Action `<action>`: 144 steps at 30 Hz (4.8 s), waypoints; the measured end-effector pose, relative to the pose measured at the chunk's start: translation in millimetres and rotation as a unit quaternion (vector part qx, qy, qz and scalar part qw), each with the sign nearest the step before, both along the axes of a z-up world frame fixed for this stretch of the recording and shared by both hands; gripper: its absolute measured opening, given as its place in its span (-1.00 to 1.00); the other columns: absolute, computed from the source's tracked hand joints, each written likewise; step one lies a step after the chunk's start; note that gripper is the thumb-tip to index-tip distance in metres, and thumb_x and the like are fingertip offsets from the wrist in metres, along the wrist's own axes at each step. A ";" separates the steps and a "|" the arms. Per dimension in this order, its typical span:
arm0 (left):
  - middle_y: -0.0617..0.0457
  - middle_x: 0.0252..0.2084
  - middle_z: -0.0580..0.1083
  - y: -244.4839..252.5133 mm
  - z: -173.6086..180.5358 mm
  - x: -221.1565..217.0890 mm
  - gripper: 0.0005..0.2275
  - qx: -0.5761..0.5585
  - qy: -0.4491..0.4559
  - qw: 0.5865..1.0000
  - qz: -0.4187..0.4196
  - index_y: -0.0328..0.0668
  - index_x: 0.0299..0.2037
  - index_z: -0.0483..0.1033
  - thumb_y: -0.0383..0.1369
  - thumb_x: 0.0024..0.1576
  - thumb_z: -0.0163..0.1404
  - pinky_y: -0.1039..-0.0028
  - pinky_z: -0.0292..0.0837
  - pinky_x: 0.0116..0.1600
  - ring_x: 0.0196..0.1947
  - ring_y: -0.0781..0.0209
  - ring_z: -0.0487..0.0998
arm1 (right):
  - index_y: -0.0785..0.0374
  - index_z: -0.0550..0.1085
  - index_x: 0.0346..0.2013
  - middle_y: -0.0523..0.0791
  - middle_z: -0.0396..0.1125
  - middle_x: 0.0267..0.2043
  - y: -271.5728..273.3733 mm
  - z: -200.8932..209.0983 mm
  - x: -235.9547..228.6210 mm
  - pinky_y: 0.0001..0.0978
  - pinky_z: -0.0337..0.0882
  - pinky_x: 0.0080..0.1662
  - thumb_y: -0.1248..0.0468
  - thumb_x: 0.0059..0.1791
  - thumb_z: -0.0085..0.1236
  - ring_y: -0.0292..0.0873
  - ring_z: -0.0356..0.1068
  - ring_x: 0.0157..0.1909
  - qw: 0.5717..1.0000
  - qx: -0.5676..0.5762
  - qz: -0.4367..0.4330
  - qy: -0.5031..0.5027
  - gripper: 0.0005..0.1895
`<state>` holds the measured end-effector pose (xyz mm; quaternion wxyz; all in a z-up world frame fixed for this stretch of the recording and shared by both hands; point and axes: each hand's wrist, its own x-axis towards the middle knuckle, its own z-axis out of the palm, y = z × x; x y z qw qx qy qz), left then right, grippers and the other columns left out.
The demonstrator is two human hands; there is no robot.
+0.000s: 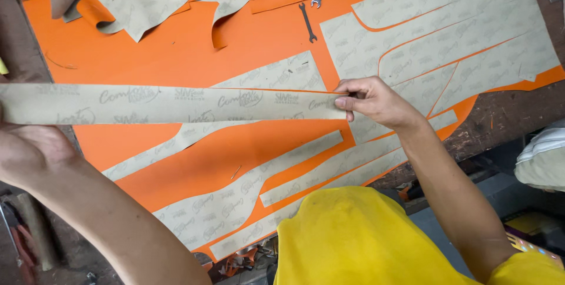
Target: The person picks up, spreads out, and organizes various pre-cut pieces of orange and grey fabric on a large workbench.
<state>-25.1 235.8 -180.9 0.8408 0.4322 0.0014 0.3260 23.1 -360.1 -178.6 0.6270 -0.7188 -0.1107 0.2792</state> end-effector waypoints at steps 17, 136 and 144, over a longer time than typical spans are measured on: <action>-0.26 0.12 0.35 -24.8 -69.1 56.3 -0.32 -0.099 0.148 0.984 0.029 0.03 0.49 -0.01 -0.85 0.23 -0.18 0.04 0.56 0.30 0.16 -0.28 0.62 | 0.33 0.45 -0.24 -0.24 0.28 -0.48 35.0 -59.1 86.1 -0.51 0.33 -0.43 0.26 0.14 0.02 -0.38 0.29 -0.53 0.991 -0.116 -0.035 -0.061 -0.82; -0.20 0.63 -0.30 -126.9 -211.1 -159.4 -0.10 0.497 0.685 0.526 0.084 -0.26 0.57 -0.23 0.20 0.27 -0.05 -0.22 -0.54 0.56 0.62 -0.15 -0.39 | 0.33 0.39 -0.33 -0.10 0.35 -0.49 4.7 -177.0 5.0 -0.31 0.34 -0.44 0.30 0.07 0.23 -0.25 0.31 -0.55 0.912 -0.342 -0.192 -0.116 -0.79; -0.14 0.63 -0.34 -122.3 -205.3 -142.9 -0.12 0.478 0.709 0.513 0.074 -0.19 0.58 -0.26 0.22 0.27 -0.11 -0.19 -0.57 0.56 0.61 -0.15 -0.42 | 0.33 0.43 -0.37 -0.10 0.38 -0.44 5.1 -180.2 15.2 -0.25 0.39 -0.27 0.31 0.03 0.29 -0.17 0.35 -0.39 0.893 -0.374 -0.164 -0.187 -0.79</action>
